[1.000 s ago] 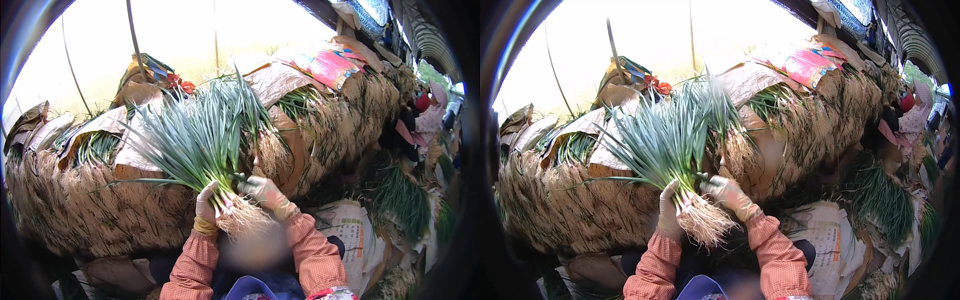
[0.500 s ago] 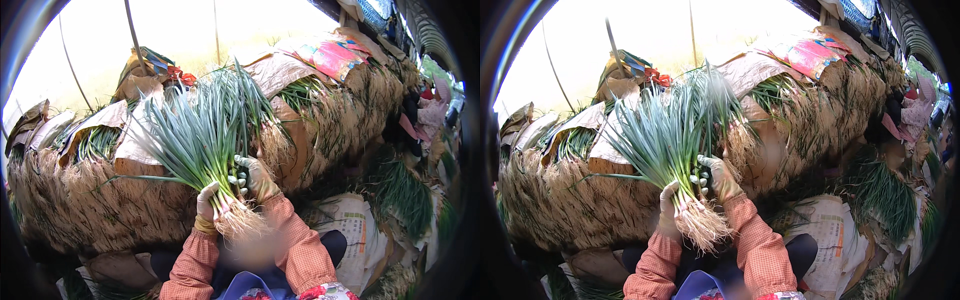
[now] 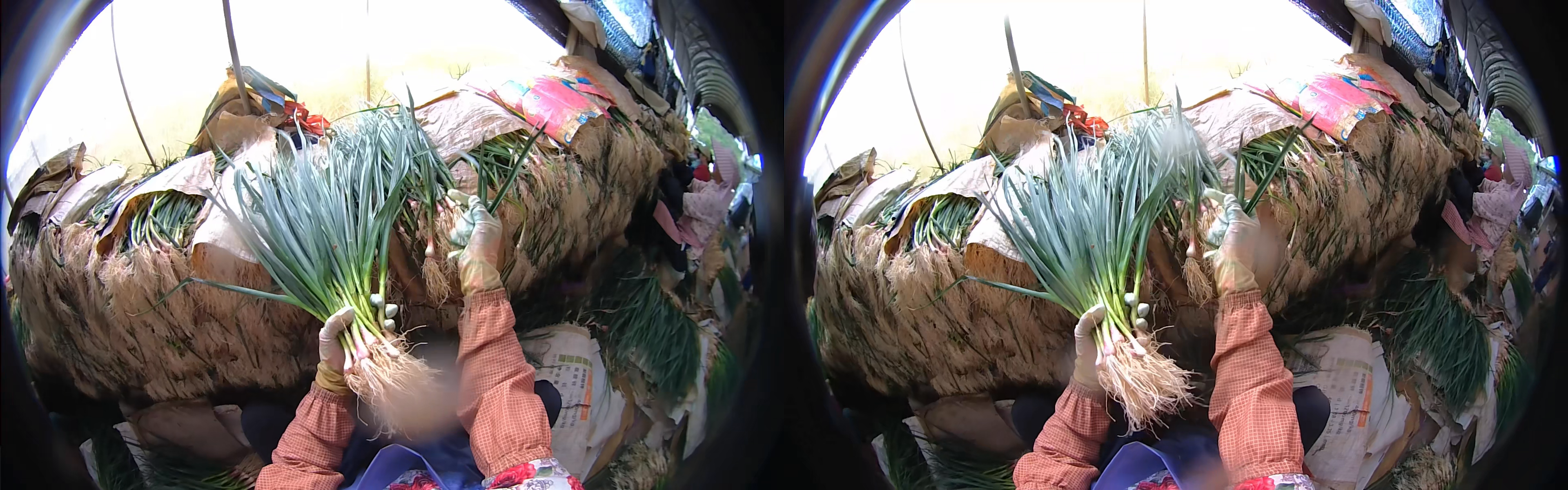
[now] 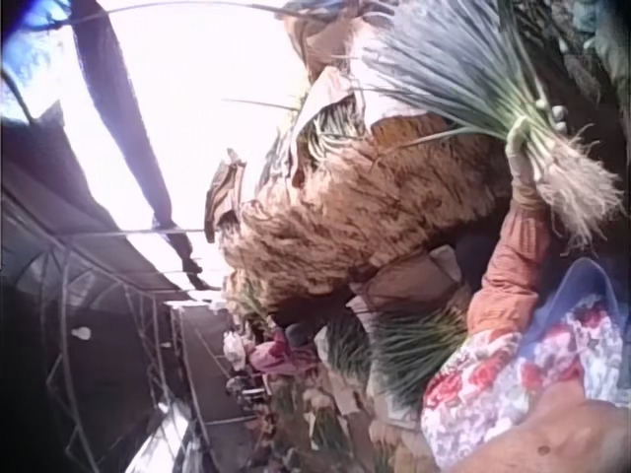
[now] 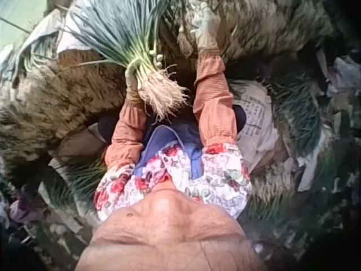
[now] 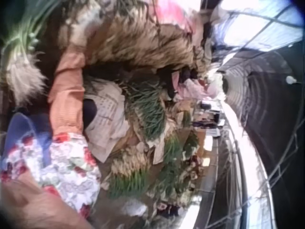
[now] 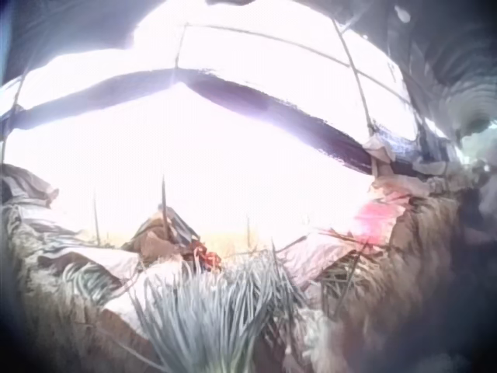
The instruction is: The person gathers green onions from a large pile, aligns them by hand, and ties them into bundles using a rubber band. The person repeats this process for multiple bunches, placing the finished bundles aside.
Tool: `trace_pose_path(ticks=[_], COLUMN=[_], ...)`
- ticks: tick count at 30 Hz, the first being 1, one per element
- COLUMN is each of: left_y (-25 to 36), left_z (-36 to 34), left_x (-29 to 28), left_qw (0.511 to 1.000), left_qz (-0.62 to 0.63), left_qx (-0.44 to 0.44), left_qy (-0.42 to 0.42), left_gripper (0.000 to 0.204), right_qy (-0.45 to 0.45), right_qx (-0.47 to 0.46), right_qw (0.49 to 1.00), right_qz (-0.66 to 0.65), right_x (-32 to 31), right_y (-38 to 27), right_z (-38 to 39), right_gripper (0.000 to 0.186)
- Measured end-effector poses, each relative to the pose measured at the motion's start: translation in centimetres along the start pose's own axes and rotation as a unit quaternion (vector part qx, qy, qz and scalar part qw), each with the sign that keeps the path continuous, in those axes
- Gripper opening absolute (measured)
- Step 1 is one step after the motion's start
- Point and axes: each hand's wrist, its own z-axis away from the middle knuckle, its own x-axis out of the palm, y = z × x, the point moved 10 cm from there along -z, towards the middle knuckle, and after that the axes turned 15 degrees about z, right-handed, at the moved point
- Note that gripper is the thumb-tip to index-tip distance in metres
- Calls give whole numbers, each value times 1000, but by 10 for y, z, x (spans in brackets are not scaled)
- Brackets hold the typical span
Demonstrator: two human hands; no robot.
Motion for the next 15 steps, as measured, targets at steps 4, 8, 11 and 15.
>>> trace_pose_path(ticks=[4, 8, 11, 15], left_y=[-9, 5, 13, 7], left_z=[-12, -11, -24, -26], left_x=[10, 21, -6, -14], left_qw=[994, 991, 986, 985], left_qz=[-3, -126, -160, -137], left_qx=[-70, 46, 23, 88], left_qy=[-81, -18, -30, 49], left_gripper=[72, 71, 64, 59], right_qy=[-77, -148, -269, -208], right_qx=[-62, 89, 81, 204], right_qw=[777, 951, 906, 927], right_qz=[621, 256, 317, 236], right_x=[16, 5, 34, 30], right_y=[78, 99, 77, 80], right_z=[-3, 44, 94, 61], right_gripper=[23, 26, 26, 38])
